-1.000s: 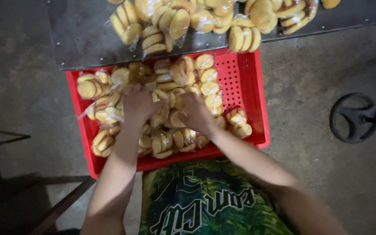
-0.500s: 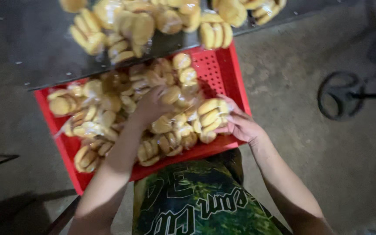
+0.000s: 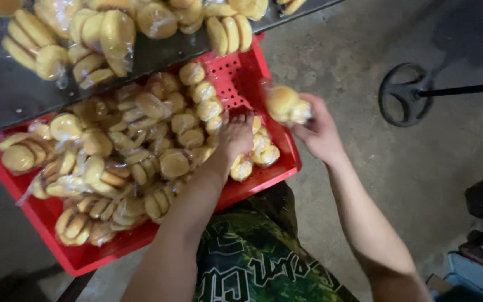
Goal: The person organizes packaged breads inside a red plastic crate and arranges wrapped bread on a metal table by hand.
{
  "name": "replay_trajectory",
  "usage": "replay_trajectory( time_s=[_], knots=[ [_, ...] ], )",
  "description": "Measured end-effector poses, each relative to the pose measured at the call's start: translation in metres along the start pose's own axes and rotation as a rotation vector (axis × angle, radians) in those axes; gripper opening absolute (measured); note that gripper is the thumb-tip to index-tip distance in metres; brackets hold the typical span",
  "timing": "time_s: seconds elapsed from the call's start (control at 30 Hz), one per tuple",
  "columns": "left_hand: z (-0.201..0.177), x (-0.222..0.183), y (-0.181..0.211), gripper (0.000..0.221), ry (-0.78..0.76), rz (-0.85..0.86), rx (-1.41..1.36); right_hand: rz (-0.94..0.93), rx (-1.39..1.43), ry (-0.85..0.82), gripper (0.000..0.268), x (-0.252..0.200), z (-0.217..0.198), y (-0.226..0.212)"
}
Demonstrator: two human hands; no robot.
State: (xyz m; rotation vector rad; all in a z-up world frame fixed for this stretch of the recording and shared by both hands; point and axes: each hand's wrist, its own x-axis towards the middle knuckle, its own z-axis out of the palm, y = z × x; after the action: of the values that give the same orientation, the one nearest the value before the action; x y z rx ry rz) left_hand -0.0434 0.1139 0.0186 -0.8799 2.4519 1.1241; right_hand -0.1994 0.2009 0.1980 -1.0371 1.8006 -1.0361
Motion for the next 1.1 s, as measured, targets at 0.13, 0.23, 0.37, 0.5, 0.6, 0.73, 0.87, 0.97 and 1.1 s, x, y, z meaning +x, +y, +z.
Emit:
replay_trajectory(
  time_s=[0.13,0.23,0.37,0.5,0.6,0.73,0.87,0.97,1.1],
  knots=[
    [0.002,-0.013,0.011,0.078,0.053,-0.022,0.157,-0.276,-0.688,-0.039,0.057,0.050,0.061,0.018],
    [0.002,-0.055,0.015,0.073,0.176,0.045,0.163,-0.064,-0.945,-0.235,0.053,0.080,0.103,0.058],
    [-0.012,-0.144,-0.003,0.050,0.225,0.291,-0.174,0.008,-1.068,-0.511,0.036,0.092,0.122,0.110],
    [-0.042,-0.219,-0.038,0.034,0.325,0.184,-0.301,0.000,-0.991,-0.319,0.059,0.071,0.116,0.125],
    [-0.067,-0.263,-0.067,0.032,0.500,-0.041,-0.494,0.029,-1.058,-0.335,0.063,0.078,0.119,0.110],
    [-0.093,-0.298,-0.105,0.033,0.863,-0.242,-0.422,0.002,-1.043,-0.074,0.059,0.075,0.147,0.055],
    [-0.110,-0.313,-0.154,0.026,0.951,-0.399,-0.238,-0.166,-0.578,-0.179,0.064,0.088,0.203,0.003],
    [-0.114,-0.307,-0.181,0.045,0.907,-0.463,-0.102,-0.119,-0.109,-0.292,0.061,0.103,0.253,-0.019],
    [-0.113,-0.303,-0.169,0.059,0.725,-0.555,-0.136,-0.415,-0.627,0.040,0.063,0.102,0.279,-0.003]
  ],
)
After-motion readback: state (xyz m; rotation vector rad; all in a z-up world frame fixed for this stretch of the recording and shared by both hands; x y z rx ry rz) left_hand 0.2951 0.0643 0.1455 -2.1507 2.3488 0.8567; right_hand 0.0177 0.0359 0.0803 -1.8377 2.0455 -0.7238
